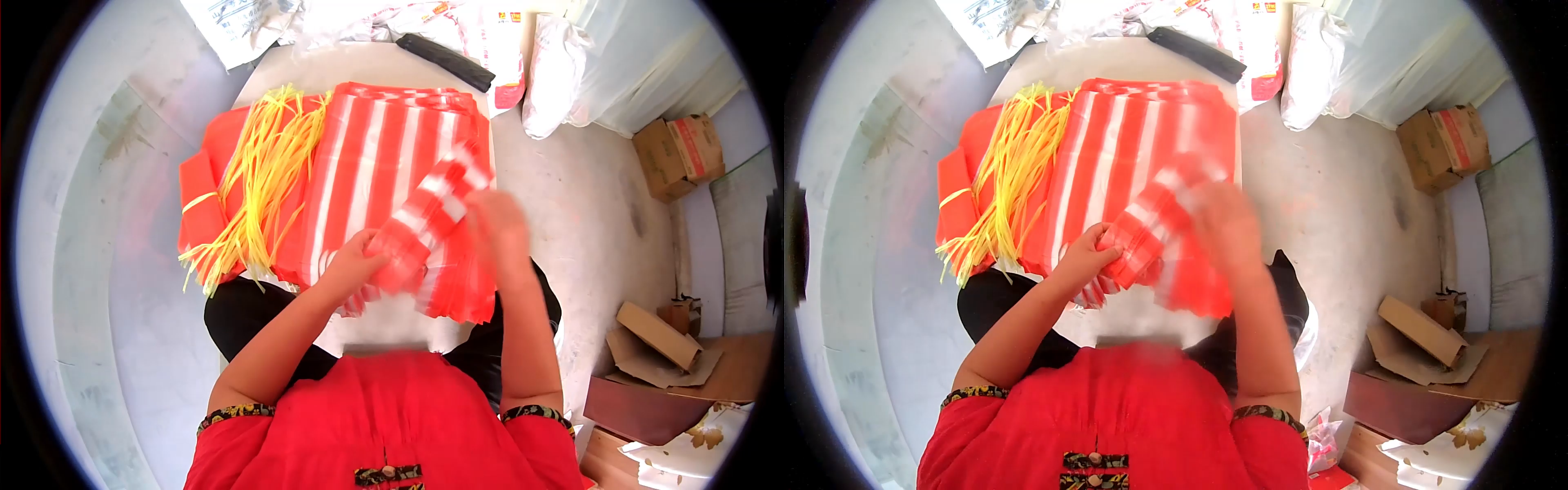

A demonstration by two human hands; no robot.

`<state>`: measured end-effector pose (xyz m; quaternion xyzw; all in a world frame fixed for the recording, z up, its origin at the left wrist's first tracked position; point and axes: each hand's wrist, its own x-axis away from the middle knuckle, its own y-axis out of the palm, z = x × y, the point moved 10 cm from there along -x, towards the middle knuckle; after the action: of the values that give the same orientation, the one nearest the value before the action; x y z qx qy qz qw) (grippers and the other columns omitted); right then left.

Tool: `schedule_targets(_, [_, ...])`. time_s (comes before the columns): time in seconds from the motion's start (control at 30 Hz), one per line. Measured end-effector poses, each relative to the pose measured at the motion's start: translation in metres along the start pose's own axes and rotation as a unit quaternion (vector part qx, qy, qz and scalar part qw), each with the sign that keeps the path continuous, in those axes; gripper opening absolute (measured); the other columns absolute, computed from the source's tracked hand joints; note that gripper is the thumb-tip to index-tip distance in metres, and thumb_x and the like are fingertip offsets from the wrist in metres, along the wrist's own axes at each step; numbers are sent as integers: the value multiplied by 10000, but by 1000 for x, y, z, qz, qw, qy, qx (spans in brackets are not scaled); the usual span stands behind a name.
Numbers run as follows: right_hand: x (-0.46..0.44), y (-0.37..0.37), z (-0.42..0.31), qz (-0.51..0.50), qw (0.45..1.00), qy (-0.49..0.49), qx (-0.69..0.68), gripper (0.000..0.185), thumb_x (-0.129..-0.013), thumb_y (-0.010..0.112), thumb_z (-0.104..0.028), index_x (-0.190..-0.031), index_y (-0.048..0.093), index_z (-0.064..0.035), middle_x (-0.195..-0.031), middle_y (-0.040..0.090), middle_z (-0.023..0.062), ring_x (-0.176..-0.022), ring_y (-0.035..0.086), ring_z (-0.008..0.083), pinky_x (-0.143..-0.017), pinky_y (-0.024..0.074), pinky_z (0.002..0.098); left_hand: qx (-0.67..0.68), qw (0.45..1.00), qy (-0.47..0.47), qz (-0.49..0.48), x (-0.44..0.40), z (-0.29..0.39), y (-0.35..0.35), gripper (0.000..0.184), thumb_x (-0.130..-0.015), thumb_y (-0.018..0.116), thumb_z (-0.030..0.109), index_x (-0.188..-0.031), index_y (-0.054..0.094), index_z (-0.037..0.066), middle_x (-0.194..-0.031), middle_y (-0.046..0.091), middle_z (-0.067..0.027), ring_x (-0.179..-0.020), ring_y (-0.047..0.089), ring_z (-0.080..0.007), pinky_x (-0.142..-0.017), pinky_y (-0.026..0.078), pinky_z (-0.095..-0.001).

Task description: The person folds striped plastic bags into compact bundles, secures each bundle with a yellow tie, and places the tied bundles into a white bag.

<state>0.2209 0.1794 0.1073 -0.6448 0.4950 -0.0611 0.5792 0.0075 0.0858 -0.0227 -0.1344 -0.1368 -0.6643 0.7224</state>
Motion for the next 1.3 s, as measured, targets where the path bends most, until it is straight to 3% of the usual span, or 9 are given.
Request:
schedule_targets(0.1, [45,63,-13,-135,989,-59,11,329,-901,719,-60,-1229,696,-52,-1372,651,108,-1339,562,333,-1158,416,487,-524,852,14,5,17,34,3,591,-912,777,260,-1400,555,12,-1210,690,-141,-1079,695,-299,-937,563,-394])
schedule_targets(0.3, [68,78,-30,-145,988,-47,8,415,-907,721,-95,-1315,664,-46,-1508,562,92,-1464,454,319,-1223,343,506,-517,794,319,9,15,66,21,872,-829,832,317,-1536,435,-3,-1510,507,-223,-1427,472,-391,-1145,440,-460])
schedule_targets(0.47, [43,87,-47,-194,975,-105,-39,339,-911,700,-85,-1246,673,-36,-1372,626,92,-1416,481,306,-1230,328,510,-423,853,300,-51,-17,66,38,968,-816,815,254,-1599,318,-21,-1660,321,-241,-1538,335,-391,-1239,343,-440])
schedule_targets(0.6, [20,97,-53,-213,959,-182,-49,213,-859,688,-100,-1064,710,-47,-1077,679,67,-1119,584,273,-1138,399,460,-389,875,273,-91,-27,74,44,910,-823,737,133,-1608,303,-21,-1688,263,-244,-1551,314,-390,-1248,333,-425])
schedule_targets(0.77, [-6,105,-42,-182,962,-194,-60,143,-887,702,-174,-958,721,-50,-996,697,56,-1094,588,248,-1118,395,444,-433,840,315,-89,-37,54,44,863,-794,630,-7,-1601,325,-20,-1688,267,-242,-1560,303,-381,-1255,327,-432])
schedule_targets(0.87, [-13,115,-20,-188,962,-198,-8,197,-918,688,-258,-953,733,-69,-1018,706,56,-1120,588,256,-1139,374,458,-454,820,339,-86,-35,47,45,823,-786,601,-43,-1577,371,-28,-1679,300,-234,-1559,307,-381,-1256,325,-448])
schedule_targets(0.97, [-24,128,10,-321,941,-105,2,245,-962,649,-277,-1050,719,-60,-1182,688,65,-1250,546,290,-1237,292,505,-477,807,335,-97,-33,45,49,780,-791,597,-44,-1549,415,-33,-1662,345,-224,-1557,312,-385,-1257,321,-467])
schedule_targets(1.07, [-38,118,27,-237,964,-114,27,287,-976,626,-292,-1089,722,-47,-1252,668,76,-1338,503,304,-1265,239,532,-488,795,346,-100,-31,40,50,759,-796,604,-32,-1536,436,-30,-1648,377,-215,-1553,320,-387,-1258,317,-478])
schedule_targets(1.3, [-69,97,96,-146,980,99,96,376,-1008,580,-231,-1305,646,-11,-1544,514,140,-1501,372,352,-1259,237,560,-491,790,353,-101,-25,42,50,740,-800,615,-15,-1524,462,-11,-1636,398,-205,-1542,336,-396,-1259,314,-482])
